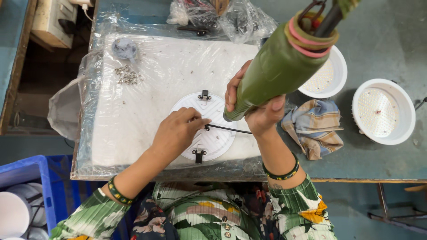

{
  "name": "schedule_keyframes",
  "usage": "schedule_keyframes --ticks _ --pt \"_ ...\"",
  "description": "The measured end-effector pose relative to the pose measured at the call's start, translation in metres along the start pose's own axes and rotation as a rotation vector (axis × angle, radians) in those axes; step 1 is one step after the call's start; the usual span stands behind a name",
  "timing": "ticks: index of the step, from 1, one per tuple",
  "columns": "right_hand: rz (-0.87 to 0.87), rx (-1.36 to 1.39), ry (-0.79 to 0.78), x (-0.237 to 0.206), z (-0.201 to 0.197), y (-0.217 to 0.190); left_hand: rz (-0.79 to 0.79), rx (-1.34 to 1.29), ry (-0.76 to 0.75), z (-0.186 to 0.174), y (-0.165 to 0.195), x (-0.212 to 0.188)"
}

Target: The person attaches mounting clips to a round LED panel light on the workbench, using an electric screwdriver to drive screws while holding the clips and wire in place. They reposition the panel, finish the fastening, and place the completed panel aside with the other finished panels.

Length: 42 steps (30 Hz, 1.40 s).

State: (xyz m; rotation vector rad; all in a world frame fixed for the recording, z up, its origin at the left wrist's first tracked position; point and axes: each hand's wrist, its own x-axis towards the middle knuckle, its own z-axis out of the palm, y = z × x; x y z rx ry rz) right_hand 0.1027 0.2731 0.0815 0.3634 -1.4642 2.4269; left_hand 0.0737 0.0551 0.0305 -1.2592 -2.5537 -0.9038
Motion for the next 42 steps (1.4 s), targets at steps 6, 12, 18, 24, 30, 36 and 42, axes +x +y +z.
schedule_keyframes --ticks 6,12,18,24,30,36,42 --pt "-0.009 -0.014 0.007 0.001 0.001 0.000 -0.007 -0.045 0.018 -0.001 0.010 -0.003" --pt "-0.048 -0.056 0.030 -0.003 -0.009 -0.008 0.000 -0.099 0.038 -0.004 0.011 -0.010" --pt "-0.014 -0.021 0.044 -0.005 -0.008 -0.007 -0.080 -0.103 0.070 0.002 0.005 -0.004" --pt "0.004 -0.003 0.014 -0.008 -0.010 -0.005 -0.076 -0.071 0.074 0.002 0.007 -0.005" --pt "-0.004 0.004 0.011 -0.009 -0.009 -0.005 -0.047 -0.052 0.022 0.000 0.007 -0.004" --pt "-0.067 -0.004 0.029 -0.010 -0.003 -0.006 -0.040 -0.024 -0.024 -0.001 0.007 0.000" --pt "-0.092 -0.035 0.026 -0.010 -0.002 -0.007 -0.023 -0.001 0.001 0.002 0.009 0.003"
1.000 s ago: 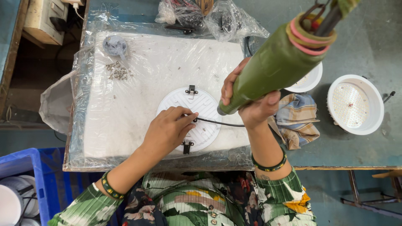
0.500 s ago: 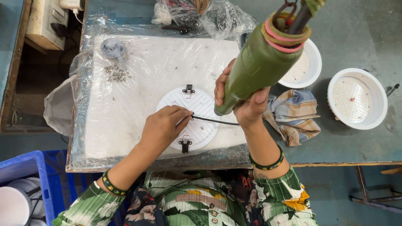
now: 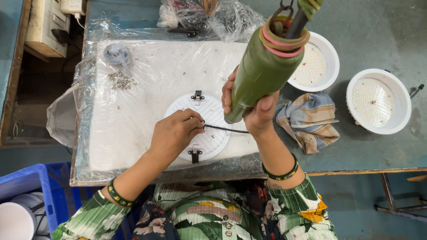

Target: The person attaches mounting clips to a round LED panel light on the workbench, using an electric screwdriver to drive screws while holding the clips and wire in place. They reposition the panel, finish the fastening, and place the completed panel aside with the other finished panels.

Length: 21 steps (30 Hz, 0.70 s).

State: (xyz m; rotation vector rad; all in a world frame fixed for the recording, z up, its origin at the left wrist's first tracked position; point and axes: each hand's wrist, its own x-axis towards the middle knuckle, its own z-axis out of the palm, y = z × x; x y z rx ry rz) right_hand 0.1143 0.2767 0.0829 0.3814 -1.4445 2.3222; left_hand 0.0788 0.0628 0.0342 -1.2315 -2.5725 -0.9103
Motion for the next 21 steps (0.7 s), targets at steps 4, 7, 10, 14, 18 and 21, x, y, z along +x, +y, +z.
schedule_keyframes --ticks 4,7,10,14,18,21 --pt "0.024 0.039 0.002 0.000 -0.003 0.006 -0.007 -0.013 0.025 0.001 -0.002 0.004" --pt "0.066 0.128 -0.019 0.000 0.001 0.020 -0.035 -0.068 0.003 0.000 -0.006 0.006" --pt "0.079 0.167 -0.042 0.002 0.008 0.039 -0.109 -0.114 -0.043 -0.001 -0.009 0.004" --pt "0.097 0.199 -0.067 0.006 0.010 0.049 -0.187 -0.204 -0.052 0.002 -0.012 0.000" --pt "0.066 0.111 -0.043 0.008 0.010 0.045 -0.188 -0.163 -0.017 0.007 -0.015 -0.003" --pt "0.067 0.107 -0.015 0.007 0.014 0.041 -0.210 -0.153 0.019 0.011 -0.018 -0.004"
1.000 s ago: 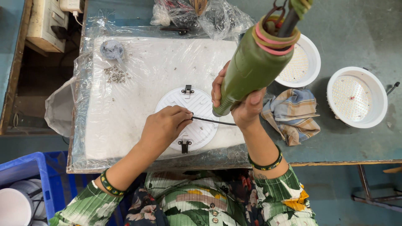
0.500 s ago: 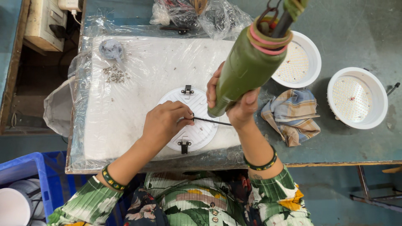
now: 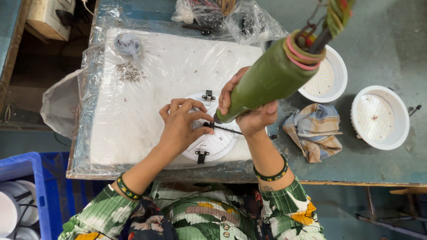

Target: The person attaches mounting clips to a round LED panel light on the workbench, using an electric screwdriver to drive screws while holding the clips and wire in place. They reposition the panel, finish the fastening, and place the completed panel aside with the other finished panels.

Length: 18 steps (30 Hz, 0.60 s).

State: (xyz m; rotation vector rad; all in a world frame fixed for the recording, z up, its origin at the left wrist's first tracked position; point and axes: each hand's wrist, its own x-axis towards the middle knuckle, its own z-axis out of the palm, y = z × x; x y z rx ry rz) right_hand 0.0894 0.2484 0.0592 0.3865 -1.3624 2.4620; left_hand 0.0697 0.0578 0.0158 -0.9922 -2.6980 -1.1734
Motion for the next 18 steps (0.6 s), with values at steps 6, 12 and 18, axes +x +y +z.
schedule_keyframes --ticks 6,12,18 --pt "-0.041 -0.017 0.002 0.0023 0.0046 -0.0056 -0.050 -0.016 0.003 0.0046 -0.0056 0.0001" --pt "-0.058 -0.063 0.020 0.0042 0.0082 -0.0048 -0.044 -0.040 -0.012 0.0071 -0.0098 0.0004" --pt "-0.046 -0.069 0.004 0.0057 0.0099 -0.0039 -0.039 -0.046 -0.010 0.0053 -0.0099 -0.0005"
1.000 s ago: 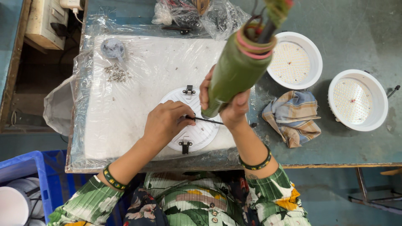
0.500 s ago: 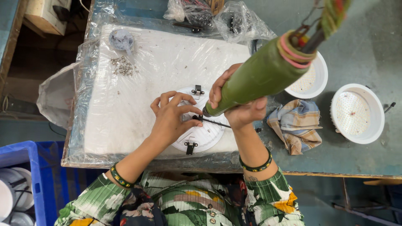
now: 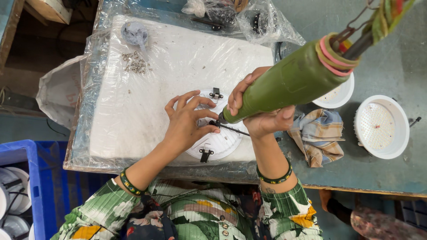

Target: The person attaches mounting clips to a round LED panel light on the workbench, using an electric screwdriver to drive screws while holding the clips and wire in place. They reposition the panel, finish the fastening, and place the completed panel aside with the other finished panels.

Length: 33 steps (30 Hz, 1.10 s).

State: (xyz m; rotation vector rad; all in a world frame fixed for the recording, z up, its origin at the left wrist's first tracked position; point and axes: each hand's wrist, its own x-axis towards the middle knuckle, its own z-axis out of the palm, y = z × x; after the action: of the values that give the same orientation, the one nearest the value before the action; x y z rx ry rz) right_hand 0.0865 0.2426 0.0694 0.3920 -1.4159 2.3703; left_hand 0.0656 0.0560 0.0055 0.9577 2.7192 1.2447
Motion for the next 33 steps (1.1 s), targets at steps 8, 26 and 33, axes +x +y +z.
schedule_keyframes --ticks 8,26,33 --pt "0.019 -0.038 0.093 0.000 0.010 0.008 -0.026 -0.025 -0.002 0.000 0.002 0.001" --pt "0.033 -0.092 0.091 -0.001 0.015 0.013 -0.011 -0.016 0.010 0.002 -0.001 -0.002" --pt "0.053 -0.017 0.040 0.002 0.010 0.014 -0.011 -0.016 0.011 0.003 -0.001 -0.003"
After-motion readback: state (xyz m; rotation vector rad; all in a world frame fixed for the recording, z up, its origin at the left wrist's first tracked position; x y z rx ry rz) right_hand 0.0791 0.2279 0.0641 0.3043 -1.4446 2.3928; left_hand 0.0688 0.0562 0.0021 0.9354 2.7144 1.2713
